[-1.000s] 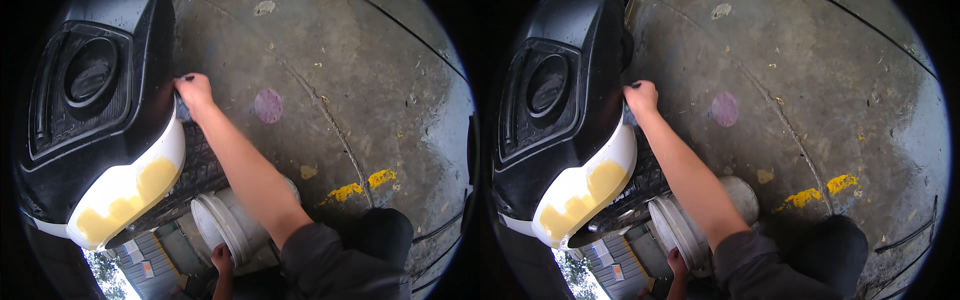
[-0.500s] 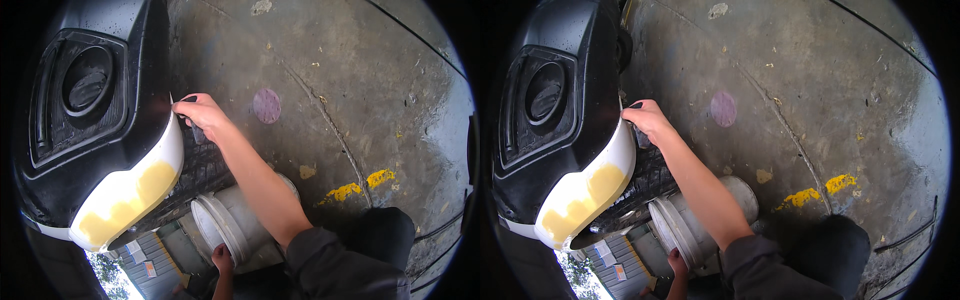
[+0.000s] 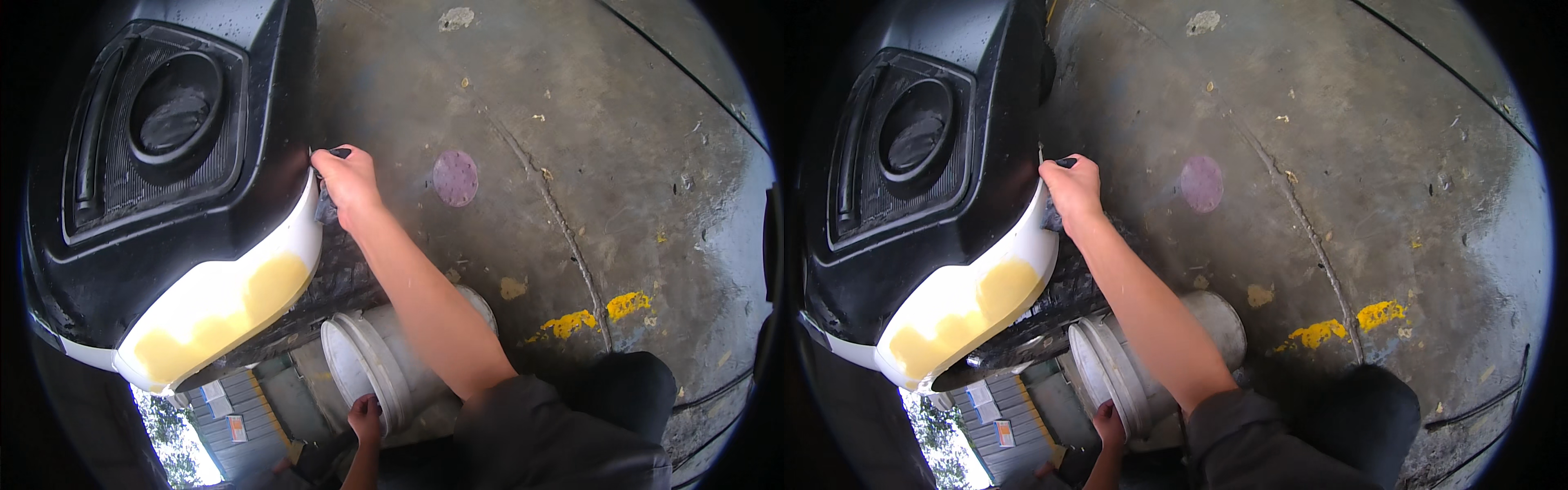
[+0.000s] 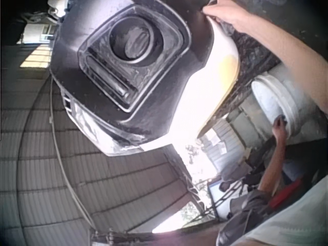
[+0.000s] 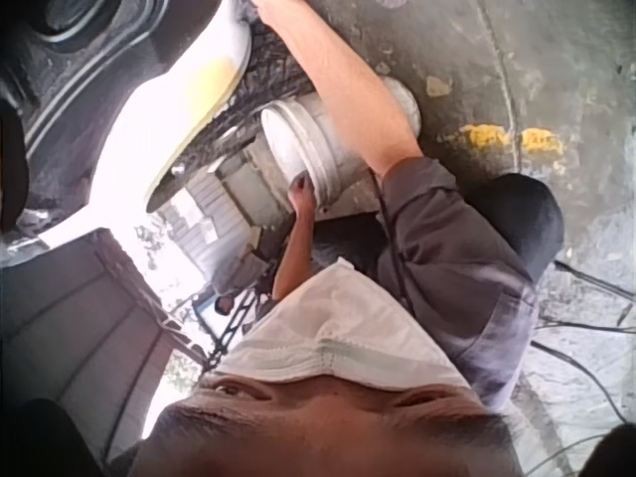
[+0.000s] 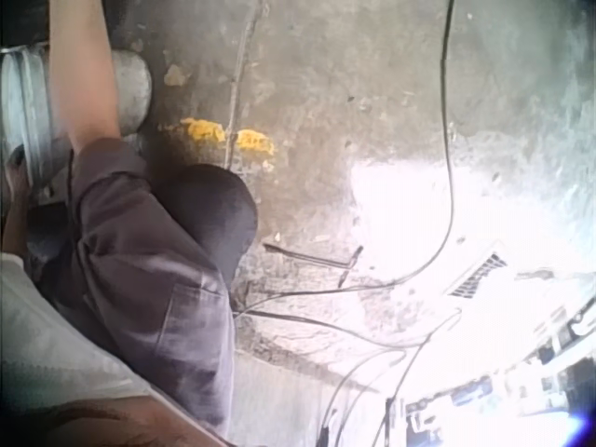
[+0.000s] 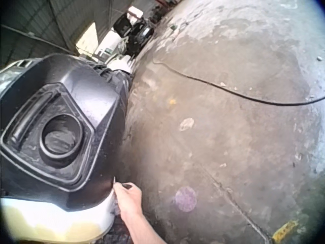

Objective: The person sands the front bumper and hood of a white car using a sanding block and water from a bucket. They repeatedly dip the block into the bucket and wipe the surface with a cloth while working on the fender and hood areas.

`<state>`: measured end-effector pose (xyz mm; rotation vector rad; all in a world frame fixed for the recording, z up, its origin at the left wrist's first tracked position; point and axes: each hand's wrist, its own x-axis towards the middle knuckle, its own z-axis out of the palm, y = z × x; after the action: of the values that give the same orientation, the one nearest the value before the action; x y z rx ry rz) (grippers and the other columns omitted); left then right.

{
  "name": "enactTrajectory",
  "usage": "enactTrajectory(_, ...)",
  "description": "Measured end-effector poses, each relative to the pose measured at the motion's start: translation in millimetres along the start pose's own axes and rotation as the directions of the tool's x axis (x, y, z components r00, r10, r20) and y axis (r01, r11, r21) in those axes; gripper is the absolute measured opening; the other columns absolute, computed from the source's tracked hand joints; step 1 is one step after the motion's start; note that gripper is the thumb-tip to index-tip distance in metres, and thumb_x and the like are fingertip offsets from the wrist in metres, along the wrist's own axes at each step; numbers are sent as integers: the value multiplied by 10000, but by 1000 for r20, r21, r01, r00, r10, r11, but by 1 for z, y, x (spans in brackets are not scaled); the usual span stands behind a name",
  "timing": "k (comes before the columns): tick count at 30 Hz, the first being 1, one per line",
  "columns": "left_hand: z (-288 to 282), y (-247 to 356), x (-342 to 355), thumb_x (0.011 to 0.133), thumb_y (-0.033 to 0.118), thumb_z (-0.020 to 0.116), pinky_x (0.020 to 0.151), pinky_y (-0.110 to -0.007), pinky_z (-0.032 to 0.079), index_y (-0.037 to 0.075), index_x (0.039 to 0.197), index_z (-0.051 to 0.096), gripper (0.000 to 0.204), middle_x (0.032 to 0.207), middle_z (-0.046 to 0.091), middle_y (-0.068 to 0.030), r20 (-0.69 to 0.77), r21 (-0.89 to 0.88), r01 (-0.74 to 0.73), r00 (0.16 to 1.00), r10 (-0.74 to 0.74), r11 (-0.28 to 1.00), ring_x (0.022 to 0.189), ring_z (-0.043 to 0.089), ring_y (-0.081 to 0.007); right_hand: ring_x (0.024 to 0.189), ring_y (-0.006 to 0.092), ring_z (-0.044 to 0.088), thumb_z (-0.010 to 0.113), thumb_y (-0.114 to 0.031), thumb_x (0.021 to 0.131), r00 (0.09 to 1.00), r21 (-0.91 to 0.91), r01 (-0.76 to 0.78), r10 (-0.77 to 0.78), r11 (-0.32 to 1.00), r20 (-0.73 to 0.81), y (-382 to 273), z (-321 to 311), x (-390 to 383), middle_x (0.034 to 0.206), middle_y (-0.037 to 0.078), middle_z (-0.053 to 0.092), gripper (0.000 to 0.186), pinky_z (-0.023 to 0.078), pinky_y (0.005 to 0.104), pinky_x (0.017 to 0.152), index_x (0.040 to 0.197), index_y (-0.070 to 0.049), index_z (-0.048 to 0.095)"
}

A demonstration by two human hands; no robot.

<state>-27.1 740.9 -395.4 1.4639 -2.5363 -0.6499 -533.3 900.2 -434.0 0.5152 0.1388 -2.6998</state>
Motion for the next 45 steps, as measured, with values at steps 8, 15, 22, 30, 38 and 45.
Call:
enactTrajectory(8, 0, 8, -2, 970, 77, 692, 644, -266, 558, -13, 1024, 742, 116, 834, 728, -36, -2, 39, 8, 1000, -8, 999, 692, 656, -104, 642, 118, 594, 676, -89, 854, 981, -75, -50, 63, 996, 186, -8, -12, 22, 731, 43, 651, 95, 465, 312, 594, 813, -3, 670)
enactTrajectory(15, -7, -1, -9, 985, 77, 673, 657, -276, 565, -14, 1039, 733, 122, 885, 750, -68, -15, 93, 33, 999, -32, 995, 700, 679, -128, 612, 120, 581, 715, -93, 834, 982, -112, -38, 58, 993, 181, 7, -18, 2, 744, 44, 664, 88, 445, 294, 548, 847, -9, 691)
enactTrajectory(22, -3, 4, -5, 1006, 69, 648, 659, -294, 578, -34, 1072, 706, 135, 951, 761, -109, -14, -10, 80, 997, -80, 997, 722, 712, -171, 586, 106, 520, 692, -173, 880, 981, -39, -76, 82, 996, 176, -10, -6, 14, 739, 15, 619, 117, 378, 292, 497, 826, -73, 667)
enactTrajectory(30, -3, 3, -4, 997, 51, 638, 679, -301, 599, -54, 1069, 702, 141, 931, 758, -123, 25, 9, 70, 997, -70, 998, 722, 718, -178, 677, 37, 519, 735, -30, 836, 982, -155, 45, -72, 987, -174, 26, 29, -93, 753, -26, 600, 108, 411, 259, 583, 855, -18, 630)
enactTrajectory(38, -1, 10, -3, 987, 48, 640, 686, -309, 607, -55, 1072, 708, 149, 924, 760, -130, 31, 45, 55, 998, -57, 997, 750, 732, -193, 745, 205, 680, 693, -108, 858, 999, 84, -39, 37, 996, 21, -1, 6, 24, 864, 109, 700, 174, 548, 383, 677, 936, 48, 686)
enactTrajectory(45, 3, 55, -4, 899, 106, 742, 815, -388, 599, 39, 1179, 735, 288, 1024, 776, -161, 559, 487, -259, 826, -70, 834, 918, 758, -239, 658, 72, 550, 702, -75, 880, 988, -106, 64, -78, 992, -134, 18, 20, -79, 743, 13, 636, 115, 455, 280, 590, 862, 23, 643)
